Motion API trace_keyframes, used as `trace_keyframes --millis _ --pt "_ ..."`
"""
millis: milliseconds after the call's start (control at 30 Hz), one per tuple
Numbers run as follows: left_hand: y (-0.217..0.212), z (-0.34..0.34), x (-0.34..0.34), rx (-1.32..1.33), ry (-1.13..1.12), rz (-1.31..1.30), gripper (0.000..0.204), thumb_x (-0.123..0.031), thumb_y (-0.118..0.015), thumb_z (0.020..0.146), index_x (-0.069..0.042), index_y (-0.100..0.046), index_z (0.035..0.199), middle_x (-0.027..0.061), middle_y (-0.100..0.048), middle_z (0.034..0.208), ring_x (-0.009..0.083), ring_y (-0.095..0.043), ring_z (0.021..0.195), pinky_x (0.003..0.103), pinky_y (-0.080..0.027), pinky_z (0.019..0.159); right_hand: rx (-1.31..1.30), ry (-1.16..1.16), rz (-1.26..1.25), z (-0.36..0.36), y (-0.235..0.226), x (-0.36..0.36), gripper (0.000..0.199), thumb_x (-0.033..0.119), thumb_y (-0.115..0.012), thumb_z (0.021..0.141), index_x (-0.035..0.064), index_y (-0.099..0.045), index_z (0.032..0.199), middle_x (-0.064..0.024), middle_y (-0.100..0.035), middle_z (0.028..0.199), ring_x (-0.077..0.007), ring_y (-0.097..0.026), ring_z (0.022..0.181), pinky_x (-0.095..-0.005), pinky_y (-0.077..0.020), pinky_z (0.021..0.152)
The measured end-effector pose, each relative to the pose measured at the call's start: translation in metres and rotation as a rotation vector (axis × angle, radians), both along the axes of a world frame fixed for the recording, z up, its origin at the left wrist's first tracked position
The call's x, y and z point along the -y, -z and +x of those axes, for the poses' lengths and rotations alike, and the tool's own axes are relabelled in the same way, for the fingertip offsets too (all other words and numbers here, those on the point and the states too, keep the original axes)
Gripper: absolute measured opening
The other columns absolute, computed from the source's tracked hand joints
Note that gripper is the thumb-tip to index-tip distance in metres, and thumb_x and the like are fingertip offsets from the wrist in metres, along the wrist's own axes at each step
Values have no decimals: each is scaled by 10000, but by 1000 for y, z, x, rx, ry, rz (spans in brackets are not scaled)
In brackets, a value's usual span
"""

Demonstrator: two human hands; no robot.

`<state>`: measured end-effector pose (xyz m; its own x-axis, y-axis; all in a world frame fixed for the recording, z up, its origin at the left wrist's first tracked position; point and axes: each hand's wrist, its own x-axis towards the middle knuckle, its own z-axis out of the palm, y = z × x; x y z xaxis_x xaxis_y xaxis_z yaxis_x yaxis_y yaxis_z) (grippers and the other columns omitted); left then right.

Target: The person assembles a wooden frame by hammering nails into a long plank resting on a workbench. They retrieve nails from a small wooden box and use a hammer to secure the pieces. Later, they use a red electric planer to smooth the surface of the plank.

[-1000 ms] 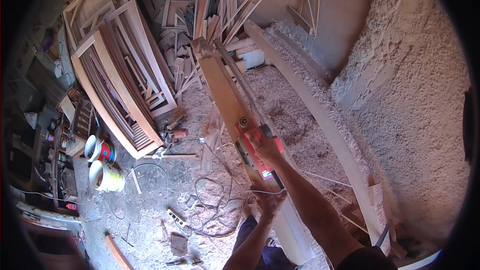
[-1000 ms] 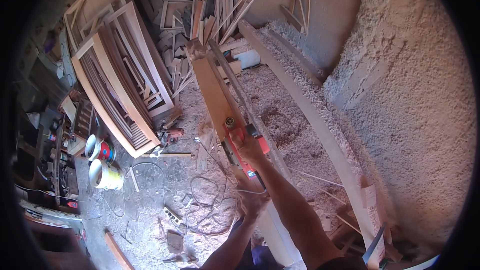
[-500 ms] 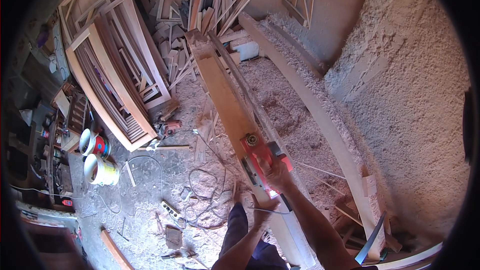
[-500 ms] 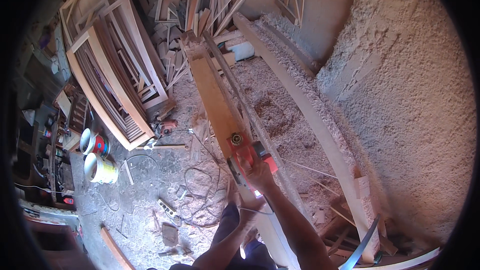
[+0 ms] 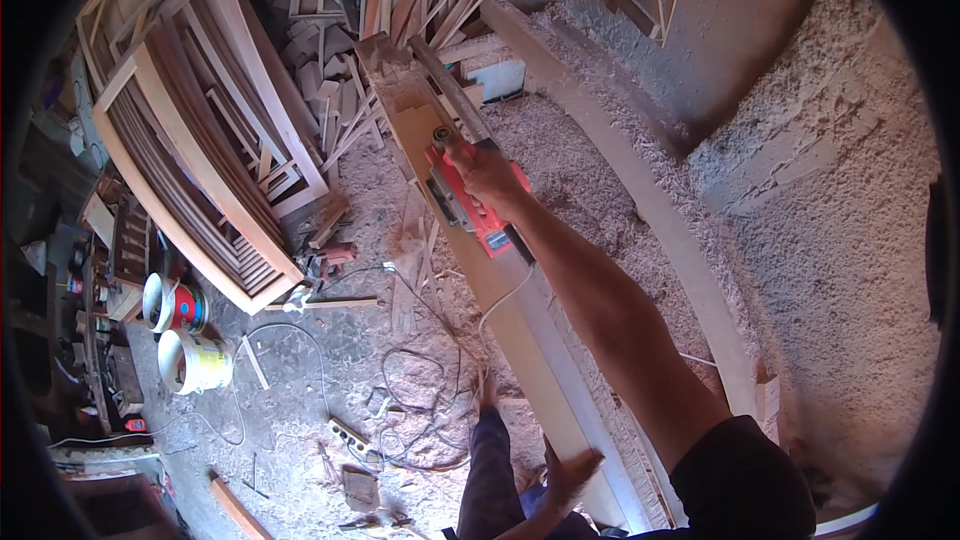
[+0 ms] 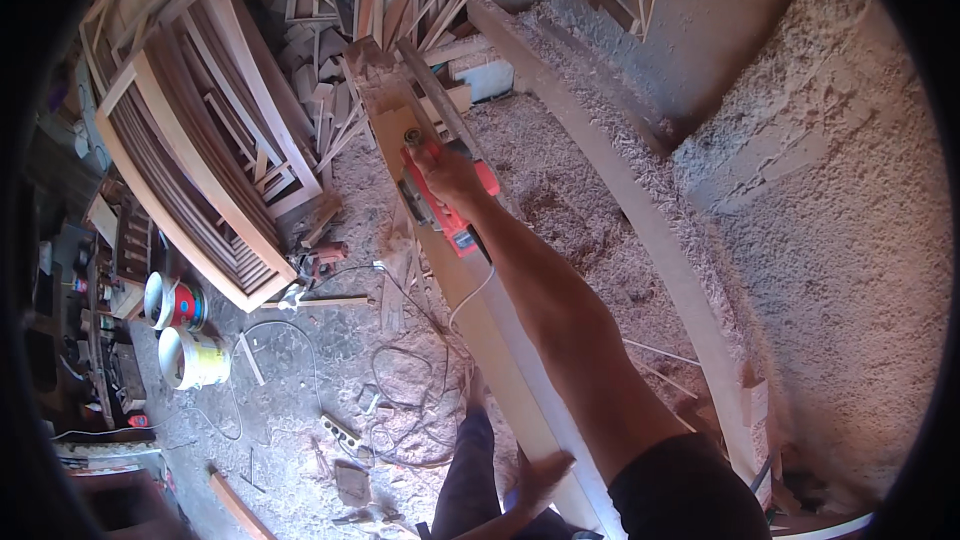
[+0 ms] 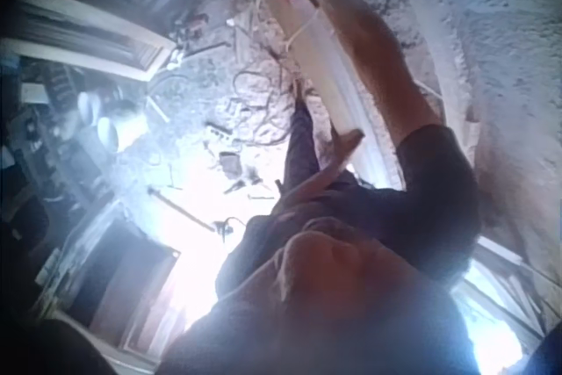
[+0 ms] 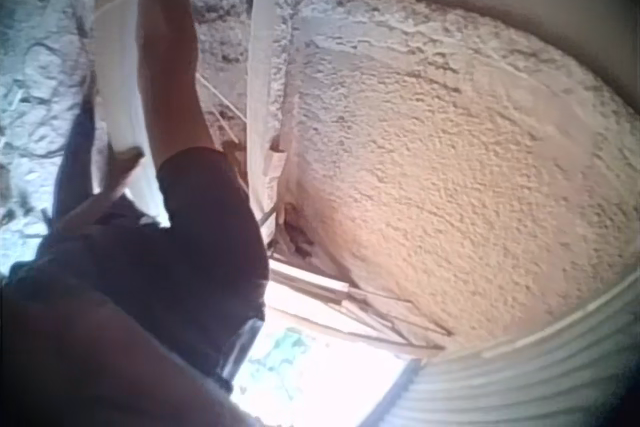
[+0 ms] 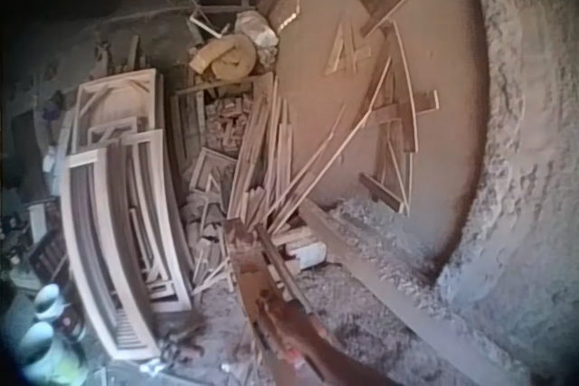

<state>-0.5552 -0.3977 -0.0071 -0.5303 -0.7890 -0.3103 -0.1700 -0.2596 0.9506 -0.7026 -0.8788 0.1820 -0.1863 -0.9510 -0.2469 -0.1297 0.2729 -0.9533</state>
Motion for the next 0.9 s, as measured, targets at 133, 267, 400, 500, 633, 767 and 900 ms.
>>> trace_keyframes --millis 133,267,400,500,633,767,900 --pt "-4 7 8 -135 6 146 819 -271 -825 783 8 -319 1363 159 -508 1214 295 -573 1077 418 -493 928 52 -8 58 -1 7 -44 475 550 -534 952 93 -619 1053 -21 -477 482 -131 -488 354 -305 -406 335" --pt "-14 22 3 -329 -14 479 867 -211 -863 754 -2 -291 1371 166 -499 1228 280 -575 1086 397 -510 899 -267 -93 -5 -5 11 -187 439 517 -527 958 148 -585 1189 -150 -604 754 -302 -631 659 -403 -497 537" --pt "46 41 -13 -420 188 436 558 -52 -768 827 -73 -460 1291 73 -588 1110 174 -610 1023 345 -552 839 -349 -95 319 12 -9 -365 395 440 -505 981 186 -577 1275 -242 -672 1052 -435 -678 852 -489 -542 665" --pt "51 31 -16 -389 217 318 502 -86 -751 851 -71 -497 1284 83 -599 1126 202 -606 1045 362 -537 869 -790 -133 -404 -3 38 -474 252 247 -554 977 159 -517 1210 -259 -645 1067 -416 -671 678 -441 -544 496" --pt "48 33 -15 -286 346 191 478 -134 -761 853 -75 -530 1267 95 -604 1145 233 -595 1073 378 -528 885 -762 -122 -414 -2 37 -440 318 179 -563 983 71 -491 1272 -202 -644 918 -366 -645 612 -400 -486 437" --pt "53 47 -16 -210 417 86 459 -181 -770 854 -78 -562 1251 106 -608 1164 264 -584 1102 393 -519 900 -658 -95 -272 -6 50 -311 324 323 -544 986 114 -569 1232 -182 -648 774 -378 -652 669 -430 -486 481" --pt "91 52 -32 -186 477 -323 446 -229 -779 856 -81 -595 1234 118 -613 1183 295 -574 1130 408 -510 916 -433 -93 -195 -1 23 -155 503 571 -475 963 161 -599 1226 -219 -680 810 -393 -684 806 -462 -530 563"
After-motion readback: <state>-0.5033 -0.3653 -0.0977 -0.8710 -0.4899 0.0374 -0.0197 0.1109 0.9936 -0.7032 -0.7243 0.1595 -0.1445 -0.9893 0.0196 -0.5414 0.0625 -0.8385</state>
